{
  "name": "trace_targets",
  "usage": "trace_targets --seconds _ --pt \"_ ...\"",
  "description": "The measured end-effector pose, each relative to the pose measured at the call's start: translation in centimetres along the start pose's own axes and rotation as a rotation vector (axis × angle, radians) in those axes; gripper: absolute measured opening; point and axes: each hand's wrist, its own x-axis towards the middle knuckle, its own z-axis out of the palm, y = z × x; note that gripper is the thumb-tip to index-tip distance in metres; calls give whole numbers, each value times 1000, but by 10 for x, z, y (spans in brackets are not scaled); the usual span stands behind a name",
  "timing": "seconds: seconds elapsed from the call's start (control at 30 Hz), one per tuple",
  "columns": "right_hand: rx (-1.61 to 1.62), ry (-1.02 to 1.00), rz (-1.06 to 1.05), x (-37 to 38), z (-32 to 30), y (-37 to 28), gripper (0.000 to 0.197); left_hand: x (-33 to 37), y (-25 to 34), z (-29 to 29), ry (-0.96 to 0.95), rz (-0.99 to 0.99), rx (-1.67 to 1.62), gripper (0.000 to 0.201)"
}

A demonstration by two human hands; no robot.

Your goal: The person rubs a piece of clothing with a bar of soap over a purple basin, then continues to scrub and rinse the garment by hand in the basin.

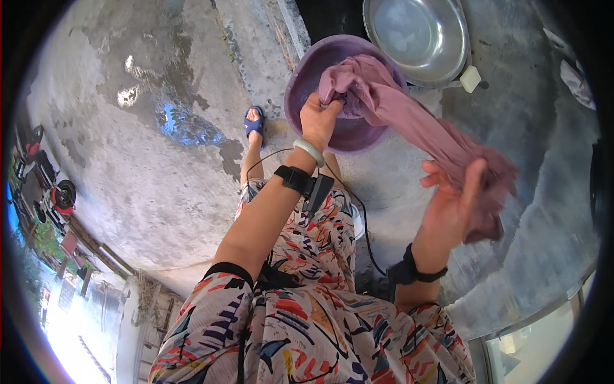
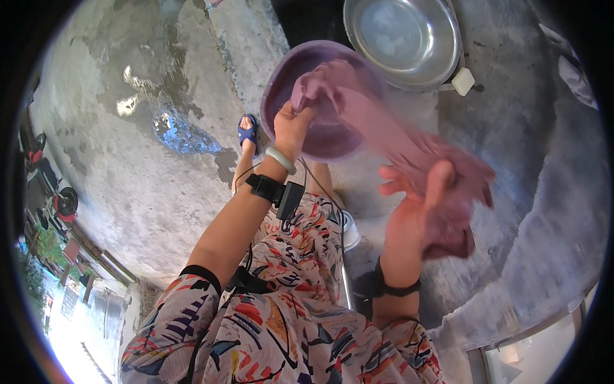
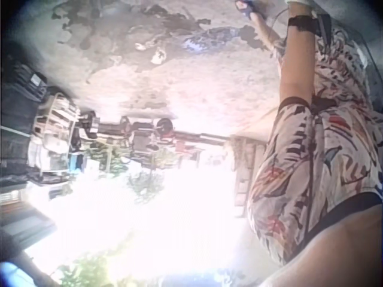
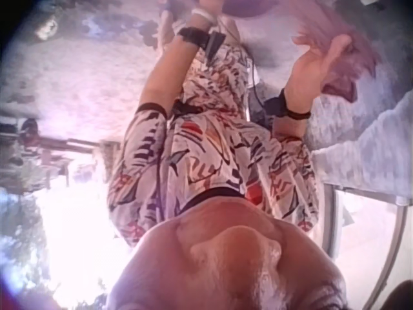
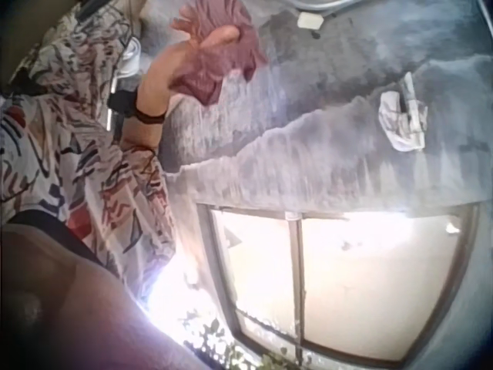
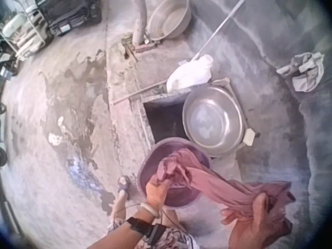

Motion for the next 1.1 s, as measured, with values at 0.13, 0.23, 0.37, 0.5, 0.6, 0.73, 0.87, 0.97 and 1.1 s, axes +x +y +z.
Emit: trace_targets --seconds 0.13,0.23,0.37,0.5,0.6,0.73,0.87,0.97,1.1 --pt "-258 -114 -147 11 -22 57 35 -16 20 2 -82 103 -19 23" --pt "-252 -92 23 22 -13 85 31 -30 44 2 -153 142 -83 24" --pt "-163 -156 369 43 -2 109 41 -39 79 -1 -218 168 -77 26" --pt "-366 -565 161 55 1 136 54 -38 107 0 -367 103 93 29" --pt "-435 -587 -233 54 19 123 58 -30 119 11 -476 101 61 44" --pt "-330 -634 -151 60 16 147 56 -10 137 11 -644 23 452 60" --pt "-271 -537 251 62 4 156 48 -4 121 4 -499 55 -14 62" --pt "123 -471 395 50 -4 165 36 0 93 -20 -465 134 111 45" --pt "438 -316 425 35 -1 159 38 -13 65 -29 -509 -13 82 35"
